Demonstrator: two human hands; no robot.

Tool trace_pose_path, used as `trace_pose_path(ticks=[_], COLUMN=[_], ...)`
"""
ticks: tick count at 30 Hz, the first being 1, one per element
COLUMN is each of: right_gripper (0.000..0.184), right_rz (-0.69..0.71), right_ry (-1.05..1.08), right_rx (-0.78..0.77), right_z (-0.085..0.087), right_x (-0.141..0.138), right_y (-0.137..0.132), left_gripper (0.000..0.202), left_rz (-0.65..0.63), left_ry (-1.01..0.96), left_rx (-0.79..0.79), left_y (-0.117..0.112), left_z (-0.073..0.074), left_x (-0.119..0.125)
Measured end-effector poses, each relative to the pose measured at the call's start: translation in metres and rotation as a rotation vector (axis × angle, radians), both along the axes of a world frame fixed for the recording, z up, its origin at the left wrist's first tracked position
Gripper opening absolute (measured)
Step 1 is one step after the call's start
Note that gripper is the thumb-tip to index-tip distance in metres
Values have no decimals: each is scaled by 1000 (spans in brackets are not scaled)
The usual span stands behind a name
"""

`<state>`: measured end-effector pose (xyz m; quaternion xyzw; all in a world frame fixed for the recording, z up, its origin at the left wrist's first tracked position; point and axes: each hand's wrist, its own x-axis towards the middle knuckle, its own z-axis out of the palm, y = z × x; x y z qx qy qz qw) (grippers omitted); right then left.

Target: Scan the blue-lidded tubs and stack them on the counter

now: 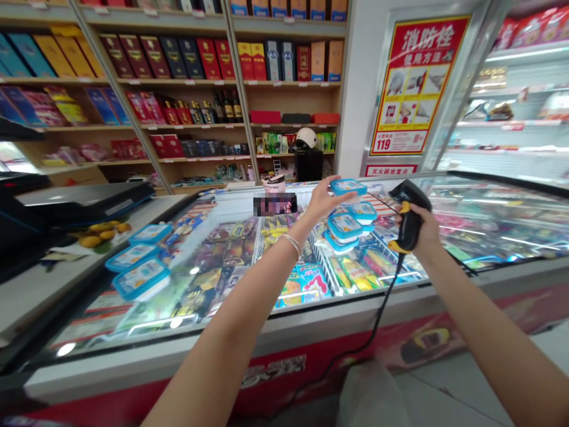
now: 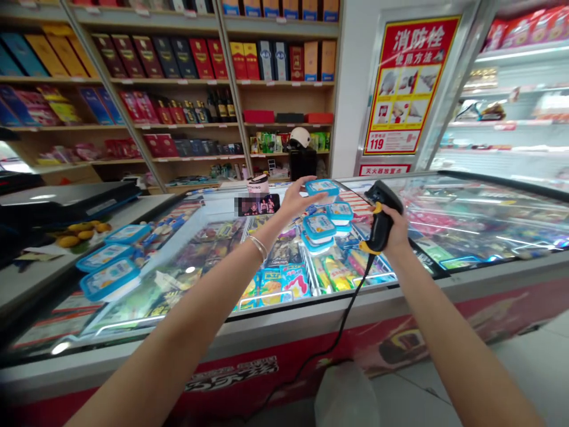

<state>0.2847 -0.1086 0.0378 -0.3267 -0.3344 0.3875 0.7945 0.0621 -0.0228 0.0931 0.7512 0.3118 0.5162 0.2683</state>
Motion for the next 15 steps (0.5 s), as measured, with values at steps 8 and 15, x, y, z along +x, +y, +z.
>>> trace_pose_path(ticks=[8, 15], right_gripper=[10, 11], right_rz=[30, 75], right_ry=[144, 204], right_rx=[-108, -109], right_z=[-17, -25], right_x=[23, 40], right_y=[24, 28], left_gripper=[61, 68], left_rz=[-96, -161], left_ry=[121, 270], left_rx=[27, -55], left_y=[26, 33], left_z=[-6, -6], left_x=[40, 37])
